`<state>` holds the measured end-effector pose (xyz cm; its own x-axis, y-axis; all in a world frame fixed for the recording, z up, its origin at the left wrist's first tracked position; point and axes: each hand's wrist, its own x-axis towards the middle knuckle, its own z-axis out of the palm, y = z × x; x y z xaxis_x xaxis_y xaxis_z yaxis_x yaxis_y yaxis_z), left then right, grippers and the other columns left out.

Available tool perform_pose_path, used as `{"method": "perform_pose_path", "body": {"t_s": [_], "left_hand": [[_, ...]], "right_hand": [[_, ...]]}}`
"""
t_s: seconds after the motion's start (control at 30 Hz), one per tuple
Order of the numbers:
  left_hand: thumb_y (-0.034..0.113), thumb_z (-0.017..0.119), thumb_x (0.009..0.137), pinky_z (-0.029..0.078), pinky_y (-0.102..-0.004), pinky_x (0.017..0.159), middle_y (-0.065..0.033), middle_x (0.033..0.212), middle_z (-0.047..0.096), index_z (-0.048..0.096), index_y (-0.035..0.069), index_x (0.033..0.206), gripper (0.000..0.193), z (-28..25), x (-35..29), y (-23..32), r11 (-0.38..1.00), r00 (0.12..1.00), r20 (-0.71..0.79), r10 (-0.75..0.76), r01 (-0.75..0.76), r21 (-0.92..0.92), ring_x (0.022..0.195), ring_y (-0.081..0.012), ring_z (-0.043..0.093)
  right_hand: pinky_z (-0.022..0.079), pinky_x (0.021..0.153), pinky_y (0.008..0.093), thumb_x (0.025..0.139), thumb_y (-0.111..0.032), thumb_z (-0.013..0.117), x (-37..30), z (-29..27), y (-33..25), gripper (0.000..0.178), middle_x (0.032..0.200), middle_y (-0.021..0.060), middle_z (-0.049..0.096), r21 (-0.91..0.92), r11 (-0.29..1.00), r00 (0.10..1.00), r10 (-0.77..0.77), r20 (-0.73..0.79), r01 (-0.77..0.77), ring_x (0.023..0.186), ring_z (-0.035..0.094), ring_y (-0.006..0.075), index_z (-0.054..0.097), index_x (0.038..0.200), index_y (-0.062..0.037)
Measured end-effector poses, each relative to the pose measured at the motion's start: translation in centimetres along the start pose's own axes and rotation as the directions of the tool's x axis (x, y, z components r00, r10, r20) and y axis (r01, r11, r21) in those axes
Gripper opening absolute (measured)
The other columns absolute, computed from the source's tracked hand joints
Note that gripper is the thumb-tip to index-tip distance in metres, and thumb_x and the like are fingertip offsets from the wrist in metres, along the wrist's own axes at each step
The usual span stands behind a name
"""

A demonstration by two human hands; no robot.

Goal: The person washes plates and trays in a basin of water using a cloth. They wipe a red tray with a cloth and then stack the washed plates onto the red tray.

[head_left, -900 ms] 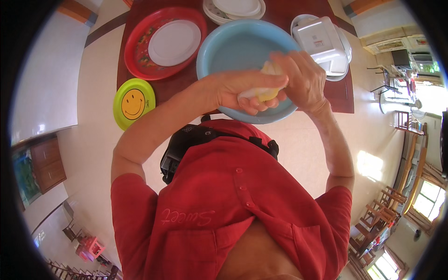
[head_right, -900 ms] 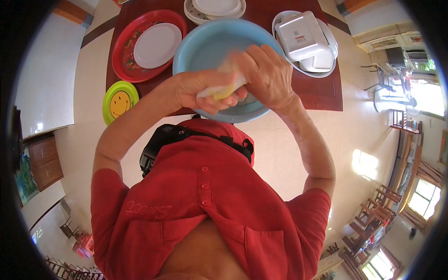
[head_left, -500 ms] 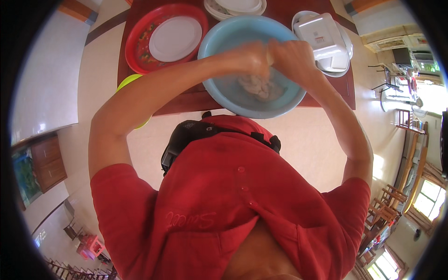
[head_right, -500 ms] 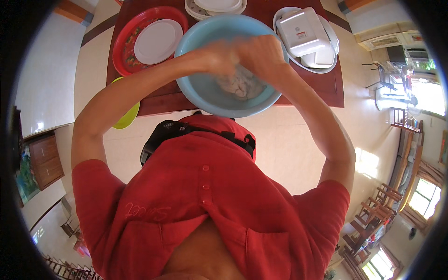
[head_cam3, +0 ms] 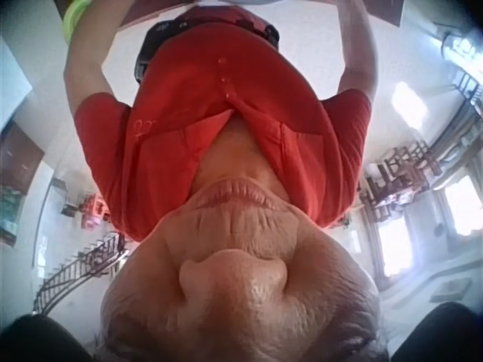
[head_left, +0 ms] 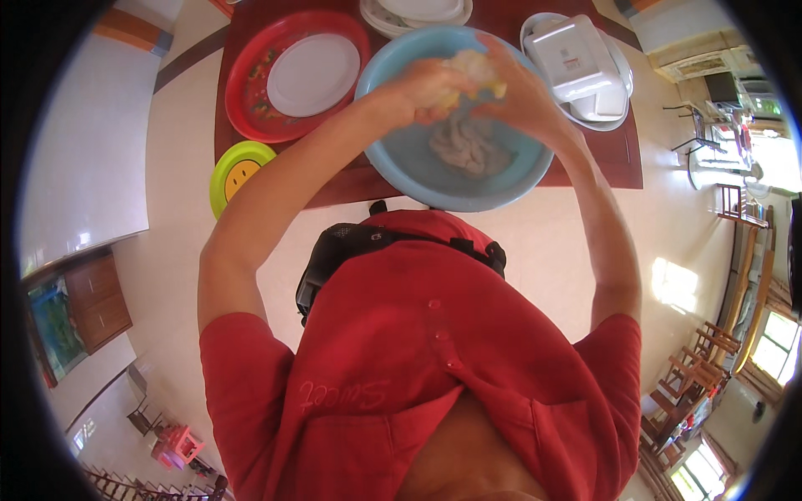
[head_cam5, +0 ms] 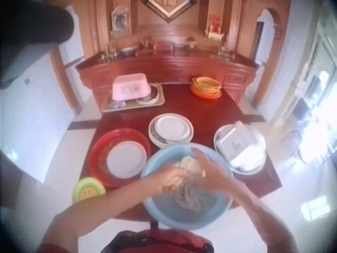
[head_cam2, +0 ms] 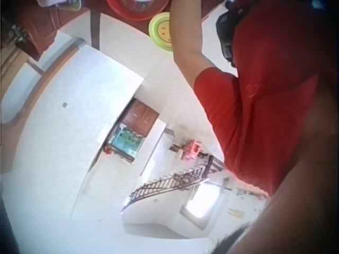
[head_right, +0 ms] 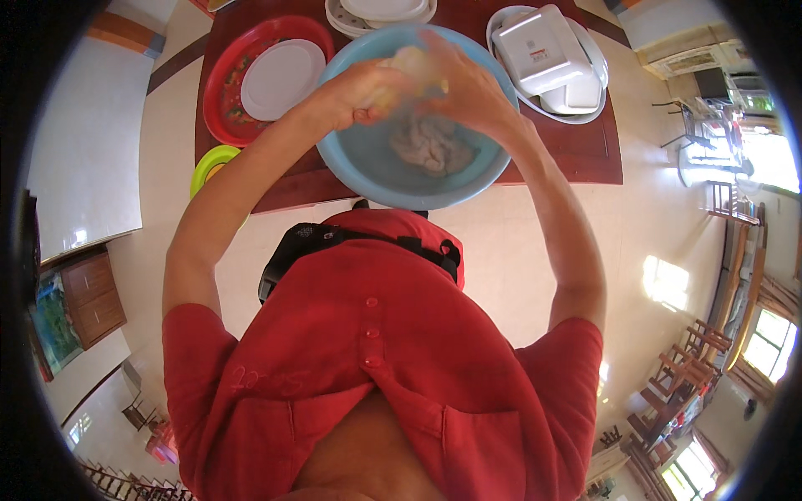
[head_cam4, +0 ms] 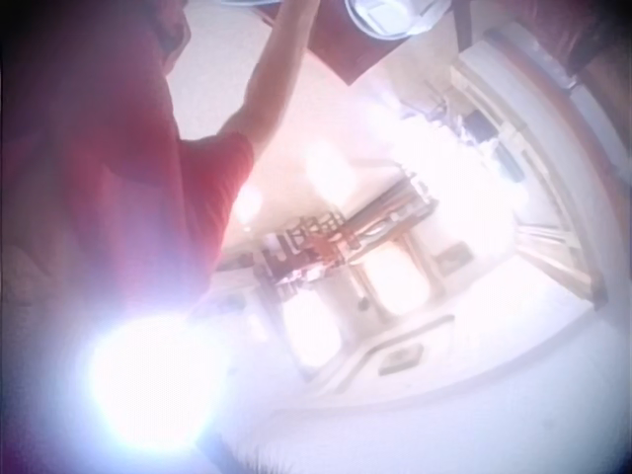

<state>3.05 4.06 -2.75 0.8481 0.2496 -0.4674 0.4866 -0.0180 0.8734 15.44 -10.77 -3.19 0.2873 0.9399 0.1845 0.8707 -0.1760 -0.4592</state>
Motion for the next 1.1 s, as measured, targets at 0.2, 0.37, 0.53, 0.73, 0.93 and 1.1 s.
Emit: {"method": "perform_pose_path", "body": {"t_s": [0.2, 0.37, 0.53, 0.73, 0.93, 1.1], "left_hand": [[0.027, 0.063, 0.08, 0.025, -0.0178, 0.034, -0.0017, 0.065, 0.047, 0.052, 0.008, 0.099, 0.03, 2.4, -0.9, 0.2, 0.439, 0.897, 0.432, 0.094, 0.352, -0.827, 0.041, -0.0065, 0.037], [0.029, 0.061, 0.082, 0.026, -0.0178, 0.034, -0.0022, 0.07, 0.048, 0.05, -0.001, 0.099, 0.036, 7.0, -1.7, 0.3, 0.22, 0.813, 0.473, 0.34, 0.421, -0.88, 0.043, -0.007, 0.038], [0.027, 0.063, 0.081, 0.021, -0.0181, 0.035, -0.0011, 0.072, 0.048, 0.049, 0.0, 0.098, 0.035, 6.9, -3.8, 1.1, 0.365, 0.77, 0.507, 0.387, 0.377, -0.851, 0.044, -0.0062, 0.036], [0.017, 0.068, 0.076, 0.021, -0.02, 0.036, -0.0012, 0.064, 0.046, 0.049, 0.006, 0.079, 0.022, 5.5, -3.9, 3.1, 0.825, 0.842, 0.48, 0.247, 0.077, -0.56, 0.044, -0.0063, 0.035], [0.012, 0.062, 0.074, 0.04, -0.0304, 0.045, -0.0065, 0.059, 0.053, 0.054, 0.0, 0.089, 0.021, 6.6, 0.4, 1.3, 0.928, 0.921, -0.128, 0.368, -0.357, 0.102, 0.05, -0.0191, 0.052], [0.025, 0.061, 0.078, 0.047, -0.0447, 0.074, -0.0276, 0.093, 0.059, 0.047, -0.01, 0.103, 0.046, 7.2, 4.1, -1.9, 0.827, 0.799, -0.3, 0.521, -0.385, 0.409, 0.088, -0.0421, 0.058]], "right_hand": [[0.041, 0.092, 0.0477, 0.07, -0.046, 0.072, -1.5, 4.2, 3.6, 0.097, 0.14, 0.0163, 0.029, 0.993, 0.098, 0.991, 0.114, -0.073, 0.062, 0.121, 0.041, 0.0323, 0.012, 0.143, -0.0237], [0.043, 0.09, 0.0468, 0.07, -0.048, 0.07, 1.6, 1.7, -0.3, 0.085, 0.131, 0.0154, 0.038, 0.863, -0.416, 0.933, -0.085, -0.35, 0.286, 0.111, 0.044, 0.0352, 0.024, 0.138, -0.0248], [0.036, 0.051, 0.0243, 0.08, -0.047, 0.061, 0.8, -2.2, -1.8, 0.038, 0.067, -0.0033, 0.039, 0.919, -0.342, 0.948, -0.175, -0.265, 0.194, 0.06, 0.038, 0.0104, 0.05, 0.088, -0.0117], [0.026, 0.042, 0.0242, 0.086, -0.056, 0.047, 1.6, -5.3, -5.9, 0.051, 0.053, -0.0052, 0.023, 0.992, -0.129, 0.98, 0.198, 0.018, 0.008, 0.045, 0.024, 0.0093, 0.034, 0.061, -0.0131], [0.044, 0.072, 0.0464, 0.085, -0.047, 0.052, 5.2, -1.1, 0.2, 0.043, 0.084, 0.0158, 0.064, 0.917, -0.357, 0.984, -0.079, 0.16, -0.178, 0.078, 0.058, 0.027, 0.061, 0.086, -0.0056], [0.027, 0.039, 0.0265, 0.09, -0.05, 0.044, 4.8, 1.4, -0.1, 0.048, 0.05, -0.0029, 0.03, 0.995, 0.087, 0.753, 0.658, -0.016, -0.055, 0.042, 0.031, 0.0124, 0.037, 0.061, -0.0118]]}}
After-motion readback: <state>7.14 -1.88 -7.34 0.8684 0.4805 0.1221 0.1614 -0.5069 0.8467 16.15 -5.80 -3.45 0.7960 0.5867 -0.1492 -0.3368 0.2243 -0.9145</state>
